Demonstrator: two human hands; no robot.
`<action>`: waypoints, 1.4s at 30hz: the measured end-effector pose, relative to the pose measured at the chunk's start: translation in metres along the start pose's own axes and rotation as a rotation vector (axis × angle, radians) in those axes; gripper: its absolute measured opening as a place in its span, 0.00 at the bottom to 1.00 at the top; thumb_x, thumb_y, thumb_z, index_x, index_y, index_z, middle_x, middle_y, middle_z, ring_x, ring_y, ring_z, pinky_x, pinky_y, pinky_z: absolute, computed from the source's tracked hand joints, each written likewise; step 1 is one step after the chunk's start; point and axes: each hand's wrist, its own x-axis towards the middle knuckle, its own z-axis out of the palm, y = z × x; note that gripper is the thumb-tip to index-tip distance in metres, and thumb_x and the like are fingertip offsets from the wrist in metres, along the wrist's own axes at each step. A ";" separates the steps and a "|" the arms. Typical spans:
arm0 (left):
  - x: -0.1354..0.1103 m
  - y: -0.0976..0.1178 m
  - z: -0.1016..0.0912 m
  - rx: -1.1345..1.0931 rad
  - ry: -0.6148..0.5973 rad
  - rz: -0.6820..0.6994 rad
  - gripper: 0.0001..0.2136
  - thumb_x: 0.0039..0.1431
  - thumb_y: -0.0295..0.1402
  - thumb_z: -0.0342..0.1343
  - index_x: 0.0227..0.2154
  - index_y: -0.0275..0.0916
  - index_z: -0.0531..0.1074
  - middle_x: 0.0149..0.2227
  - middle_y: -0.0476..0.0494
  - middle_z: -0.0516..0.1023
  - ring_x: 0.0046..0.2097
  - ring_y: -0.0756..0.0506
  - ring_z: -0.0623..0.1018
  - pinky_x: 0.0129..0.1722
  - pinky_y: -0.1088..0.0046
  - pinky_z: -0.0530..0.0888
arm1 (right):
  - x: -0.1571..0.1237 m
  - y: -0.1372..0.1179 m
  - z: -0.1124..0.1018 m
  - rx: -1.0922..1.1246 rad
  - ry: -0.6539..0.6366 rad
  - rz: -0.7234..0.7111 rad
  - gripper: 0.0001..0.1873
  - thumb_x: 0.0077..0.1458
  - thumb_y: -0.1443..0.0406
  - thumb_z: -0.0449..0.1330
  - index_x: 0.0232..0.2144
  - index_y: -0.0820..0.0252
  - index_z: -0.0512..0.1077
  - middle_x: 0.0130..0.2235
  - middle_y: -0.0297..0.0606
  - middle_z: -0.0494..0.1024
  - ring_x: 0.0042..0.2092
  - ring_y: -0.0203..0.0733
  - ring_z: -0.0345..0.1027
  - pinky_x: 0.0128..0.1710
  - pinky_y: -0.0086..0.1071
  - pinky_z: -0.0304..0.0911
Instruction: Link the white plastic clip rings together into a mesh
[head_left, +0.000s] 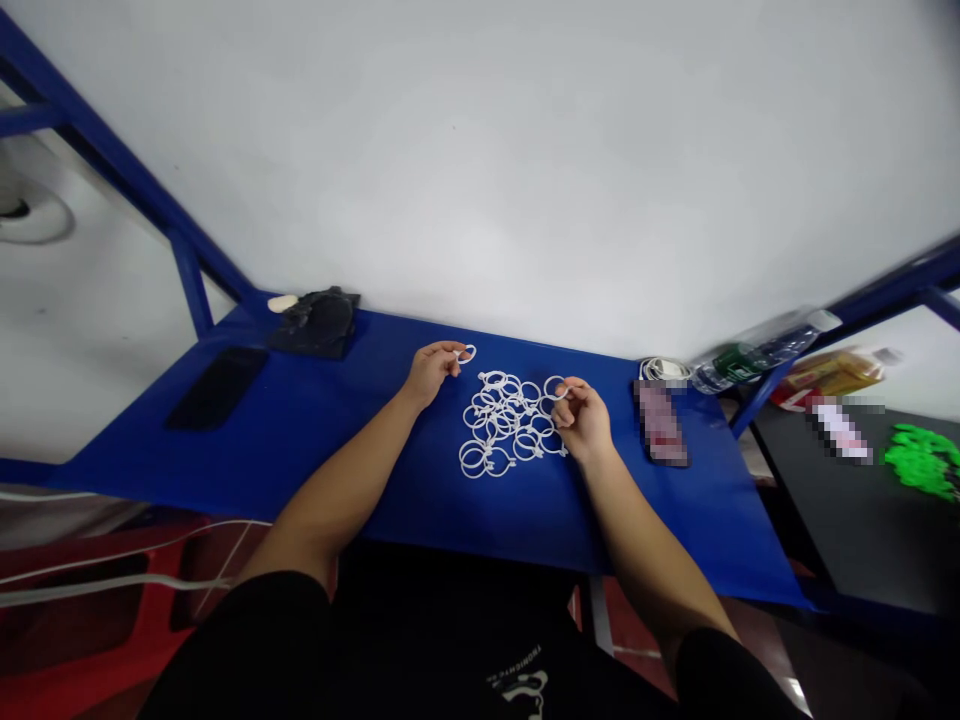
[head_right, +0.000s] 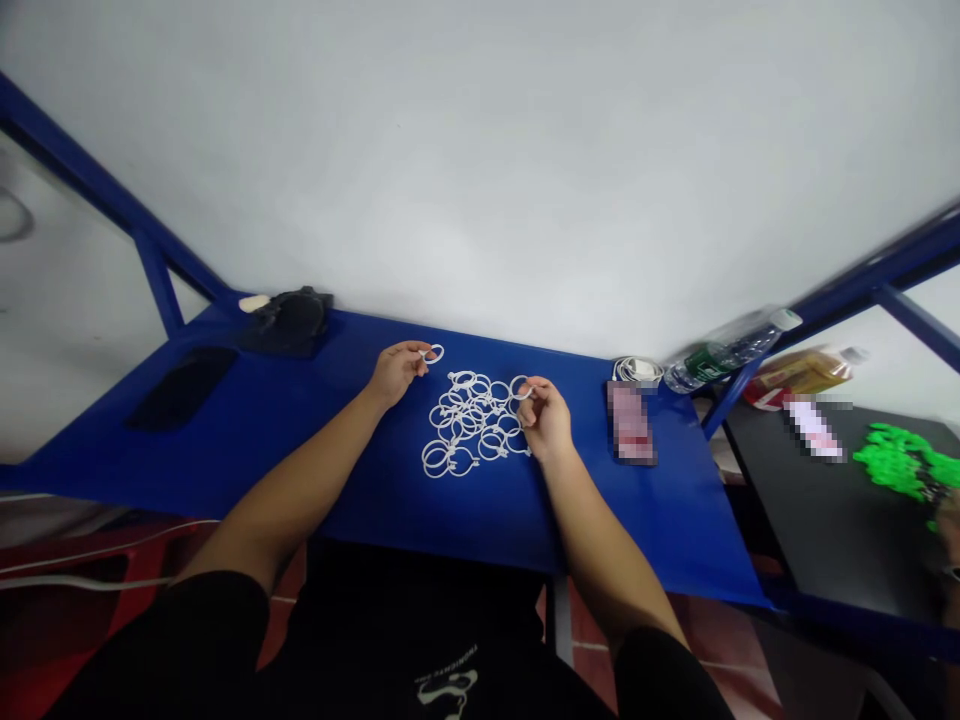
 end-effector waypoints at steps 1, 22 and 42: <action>0.000 0.000 0.000 0.019 0.000 0.004 0.12 0.41 0.34 0.61 0.31 0.36 0.81 0.31 0.42 0.84 0.22 0.53 0.70 0.26 0.72 0.70 | 0.000 -0.001 -0.001 -0.014 -0.005 -0.013 0.06 0.49 0.63 0.63 0.32 0.53 0.69 0.28 0.27 0.76 0.16 0.27 0.49 0.15 0.26 0.48; -0.018 0.007 -0.005 0.717 0.004 0.345 0.12 0.51 0.25 0.56 0.30 0.39 0.86 0.29 0.44 0.85 0.29 0.45 0.80 0.31 0.70 0.74 | -0.005 0.016 0.000 -0.848 0.067 -0.489 0.19 0.61 0.58 0.58 0.53 0.52 0.72 0.39 0.34 0.83 0.26 0.36 0.65 0.29 0.32 0.64; -0.043 0.010 0.018 1.053 -0.385 0.752 0.14 0.64 0.39 0.64 0.50 0.44 0.83 0.47 0.37 0.85 0.49 0.36 0.81 0.57 0.52 0.70 | -0.004 0.002 -0.003 -1.512 -0.341 -0.625 0.45 0.65 0.37 0.56 0.73 0.54 0.61 0.72 0.49 0.66 0.75 0.65 0.53 0.72 0.63 0.50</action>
